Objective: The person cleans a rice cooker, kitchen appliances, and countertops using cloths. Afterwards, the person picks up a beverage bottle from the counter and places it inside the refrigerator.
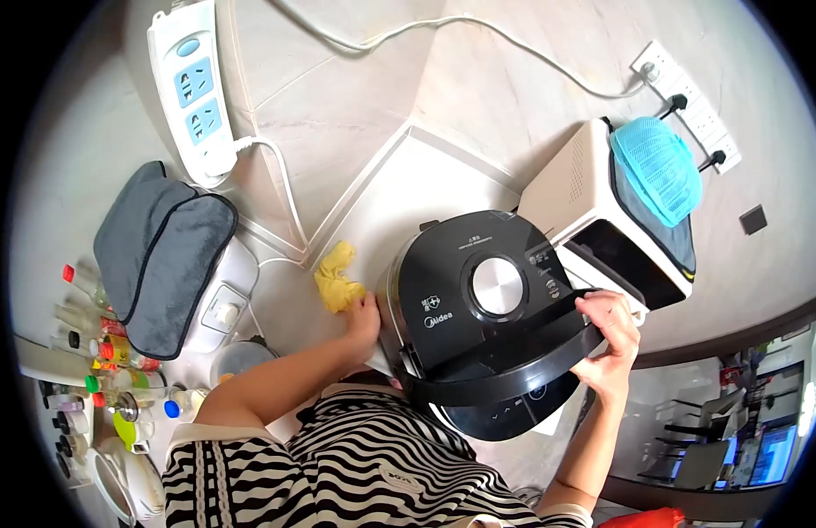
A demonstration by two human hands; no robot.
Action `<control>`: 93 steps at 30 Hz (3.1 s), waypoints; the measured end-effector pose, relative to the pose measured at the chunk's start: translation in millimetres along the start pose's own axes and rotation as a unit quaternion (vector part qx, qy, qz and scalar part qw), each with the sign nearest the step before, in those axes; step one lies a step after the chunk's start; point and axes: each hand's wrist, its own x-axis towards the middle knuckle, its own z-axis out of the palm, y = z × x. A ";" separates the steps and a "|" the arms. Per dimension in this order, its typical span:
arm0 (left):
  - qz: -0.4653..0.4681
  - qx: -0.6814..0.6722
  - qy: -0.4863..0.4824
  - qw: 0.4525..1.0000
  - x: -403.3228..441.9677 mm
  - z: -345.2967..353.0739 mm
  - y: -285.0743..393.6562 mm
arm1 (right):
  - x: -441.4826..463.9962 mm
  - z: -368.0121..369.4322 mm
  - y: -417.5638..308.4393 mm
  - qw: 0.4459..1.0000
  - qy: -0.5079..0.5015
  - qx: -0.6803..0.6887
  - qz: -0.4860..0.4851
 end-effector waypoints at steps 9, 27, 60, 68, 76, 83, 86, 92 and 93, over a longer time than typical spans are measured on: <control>-0.350 -0.281 -0.252 0.857 -68.6 1.0 10.4 | 23.8 25.4 20.6 0.967 0.068 -0.176 -0.170; 0.071 -0.351 -0.419 0.834 35.9 -53.5 205.0 | 163.6 104.8 49.8 0.937 0.144 -0.274 -0.159; 0.006 -0.288 -0.395 0.873 277.6 67.7 240.5 | 276.7 168.8 171.4 0.941 -0.043 -0.310 0.126; -0.023 -0.281 -0.416 0.864 270.6 60.5 258.8 | 292.3 203.4 236.5 0.924 -0.066 -0.257 0.277; 0.020 -0.259 -0.316 0.913 238.4 47.9 252.2 | 225.6 185.5 212.9 0.920 0.097 -0.155 0.347; 0.040 -0.248 -0.340 0.906 210.5 44.5 263.2 | 100.1 184.9 156.0 0.844 0.141 0.225 0.466; 0.043 -0.267 -0.373 0.888 233.0 53.7 258.7 | 103.3 180.8 125.0 0.806 0.172 0.272 0.496; 0.080 -0.246 -0.331 0.907 222.0 53.5 259.0 | 91.6 189.5 128.2 0.837 0.217 0.257 0.431; 0.080 -0.245 -0.325 0.910 219.7 52.4 255.7 | 84.0 191.9 128.0 0.838 0.229 0.272 0.413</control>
